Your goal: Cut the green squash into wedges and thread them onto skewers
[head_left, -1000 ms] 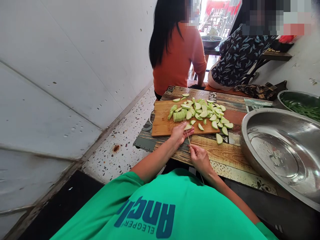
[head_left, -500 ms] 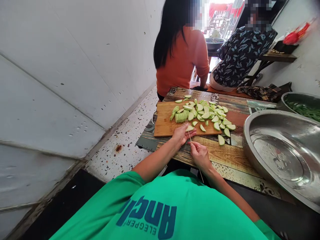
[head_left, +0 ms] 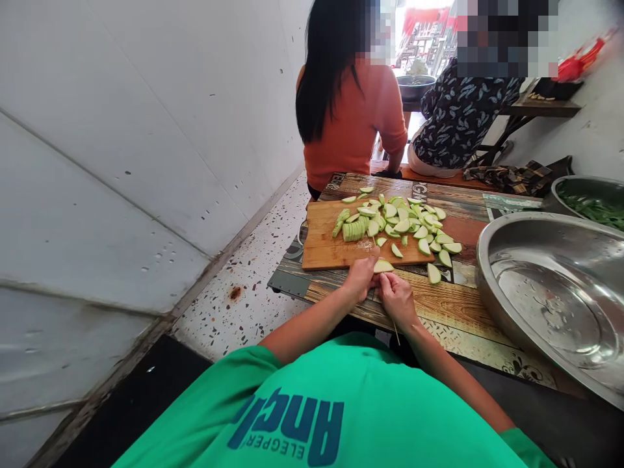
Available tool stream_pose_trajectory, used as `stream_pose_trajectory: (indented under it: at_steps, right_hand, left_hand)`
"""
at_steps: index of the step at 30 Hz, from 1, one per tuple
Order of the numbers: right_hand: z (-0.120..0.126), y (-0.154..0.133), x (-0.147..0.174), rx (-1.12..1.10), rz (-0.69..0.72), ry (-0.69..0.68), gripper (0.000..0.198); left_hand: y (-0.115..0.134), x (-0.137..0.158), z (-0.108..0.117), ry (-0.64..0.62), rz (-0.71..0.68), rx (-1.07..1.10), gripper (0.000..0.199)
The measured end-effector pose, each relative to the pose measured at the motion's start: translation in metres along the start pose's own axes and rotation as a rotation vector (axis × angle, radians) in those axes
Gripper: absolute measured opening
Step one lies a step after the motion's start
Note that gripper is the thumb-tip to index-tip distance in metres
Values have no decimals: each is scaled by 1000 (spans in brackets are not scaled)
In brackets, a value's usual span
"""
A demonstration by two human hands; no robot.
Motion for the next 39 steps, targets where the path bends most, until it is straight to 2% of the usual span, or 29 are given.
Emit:
stream_pose_trajectory:
  at_steps: [3, 5, 7, 10, 14, 19, 26, 31, 39]
  right_hand:
    - [5, 6, 5, -65, -34, 2, 39]
    - [5, 11, 7, -103, -67, -7, 41]
    - [5, 14, 8, -135, -82, -12, 42]
    - [6, 16, 9, -156, -82, -4, 42]
    - [8, 12, 10, -165, -63, -3, 41]
    - [8, 11, 11, -159, -52, 1, 39]
    - [5, 14, 11, -185, -65, -6, 38]
    - [6, 13, 11, -188, -69, -3, 38]
    - [9, 14, 13, -187, -85, 31, 38]
  left_hand:
    - [39, -1, 17, 110, -456, -667, 32]
    - [63, -7, 22, 174, -675, -1114, 34]
    - [78, -21, 25, 179, -723, -1449, 49]
    - [87, -43, 25, 95, -662, -1697, 56]
    - [95, -58, 23, -5, -611, -1818, 45]
    - [99, -57, 20, -212, -574, -1853, 48]
    - [89, -52, 29, -223, -680, -1752, 49]
    - [87, -53, 31, -336, -712, -1701, 35]
    - [90, -43, 17, -409, -747, -1716, 30]
Point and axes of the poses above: each hand's wrist, its own x-axis away from the middle knuckle, its own z-axis out of the back of the hand, y = z × x, the point moved 4 cm from there along -x, towards the middle knuckle, and after that the axes turned 2 degrees about -z, right-handed, at the moved point
